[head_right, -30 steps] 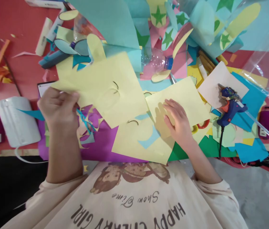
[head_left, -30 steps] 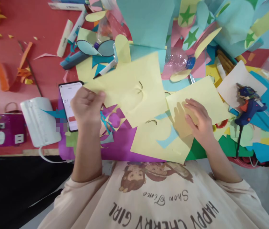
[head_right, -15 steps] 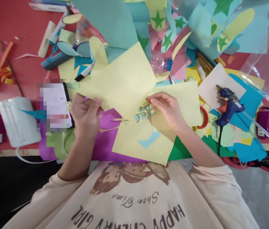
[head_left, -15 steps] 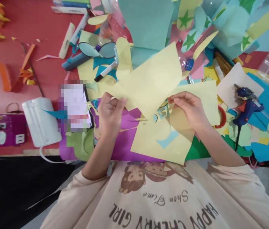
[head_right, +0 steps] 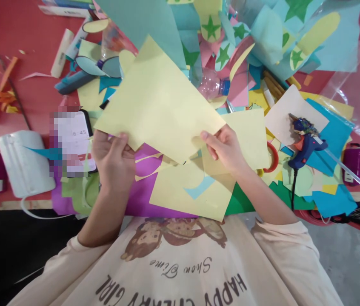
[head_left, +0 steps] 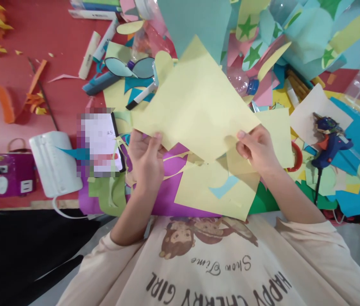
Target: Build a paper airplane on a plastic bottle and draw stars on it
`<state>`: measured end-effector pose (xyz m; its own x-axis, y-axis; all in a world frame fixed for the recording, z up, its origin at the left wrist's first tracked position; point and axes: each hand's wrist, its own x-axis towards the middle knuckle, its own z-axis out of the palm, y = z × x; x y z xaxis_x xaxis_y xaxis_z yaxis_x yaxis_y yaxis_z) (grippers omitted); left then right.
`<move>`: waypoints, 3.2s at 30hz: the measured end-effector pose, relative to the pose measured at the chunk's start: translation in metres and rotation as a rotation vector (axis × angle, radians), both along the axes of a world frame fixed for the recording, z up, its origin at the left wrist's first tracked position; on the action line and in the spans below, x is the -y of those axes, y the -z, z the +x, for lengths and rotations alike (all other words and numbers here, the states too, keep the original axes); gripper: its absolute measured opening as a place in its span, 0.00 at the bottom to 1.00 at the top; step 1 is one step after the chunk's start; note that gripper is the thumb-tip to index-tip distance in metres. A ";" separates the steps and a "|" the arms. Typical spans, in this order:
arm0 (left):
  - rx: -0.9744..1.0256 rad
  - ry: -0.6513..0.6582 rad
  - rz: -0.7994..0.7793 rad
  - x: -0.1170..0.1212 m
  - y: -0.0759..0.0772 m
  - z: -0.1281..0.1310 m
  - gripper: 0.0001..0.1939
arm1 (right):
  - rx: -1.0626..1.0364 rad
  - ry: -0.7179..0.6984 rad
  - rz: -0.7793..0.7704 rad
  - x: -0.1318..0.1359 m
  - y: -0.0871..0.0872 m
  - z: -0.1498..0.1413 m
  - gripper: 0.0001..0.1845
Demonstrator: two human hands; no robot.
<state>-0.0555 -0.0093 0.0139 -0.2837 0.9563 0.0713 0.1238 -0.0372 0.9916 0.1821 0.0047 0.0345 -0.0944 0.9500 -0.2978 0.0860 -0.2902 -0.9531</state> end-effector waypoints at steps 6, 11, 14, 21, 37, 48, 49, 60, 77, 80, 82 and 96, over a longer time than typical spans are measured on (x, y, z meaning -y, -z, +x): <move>0.163 -0.011 0.045 0.018 -0.006 -0.007 0.13 | -0.011 0.036 -0.091 0.015 -0.010 0.022 0.11; -0.173 0.094 0.273 0.024 0.000 -0.024 0.11 | 0.129 -0.248 -0.281 0.023 -0.014 0.032 0.14; -0.562 0.507 0.382 0.030 -0.002 -0.016 0.13 | 0.199 -0.342 -0.232 0.024 -0.011 0.031 0.14; -1.155 0.947 0.426 0.043 0.013 0.017 0.21 | 0.556 -0.365 0.092 0.016 -0.005 0.031 0.14; -1.266 0.830 0.373 0.051 0.014 0.027 0.20 | 1.000 -0.527 0.802 0.003 0.015 0.008 0.22; -1.187 0.633 0.570 0.050 0.002 0.026 0.12 | 1.060 -0.425 1.022 0.048 0.016 0.006 0.20; -1.182 0.616 0.580 0.050 0.002 0.027 0.12 | 1.070 -0.421 1.016 0.051 0.018 0.006 0.20; -1.265 0.641 0.512 0.050 0.020 0.031 0.19 | 1.063 -0.445 0.844 0.058 0.022 0.005 0.15; -1.095 0.855 0.550 0.055 0.010 0.033 0.14 | 0.922 -0.363 0.786 0.013 0.014 0.006 0.13; -1.130 0.863 0.497 0.050 0.010 0.034 0.15 | 0.982 -0.376 0.874 0.012 0.015 0.006 0.17; -1.145 0.851 0.475 0.047 0.011 0.034 0.15 | 1.019 -0.401 0.901 0.016 0.015 0.006 0.17; -1.137 0.701 0.600 0.047 0.011 0.032 0.15 | 1.098 -0.470 0.912 0.059 0.027 0.005 0.23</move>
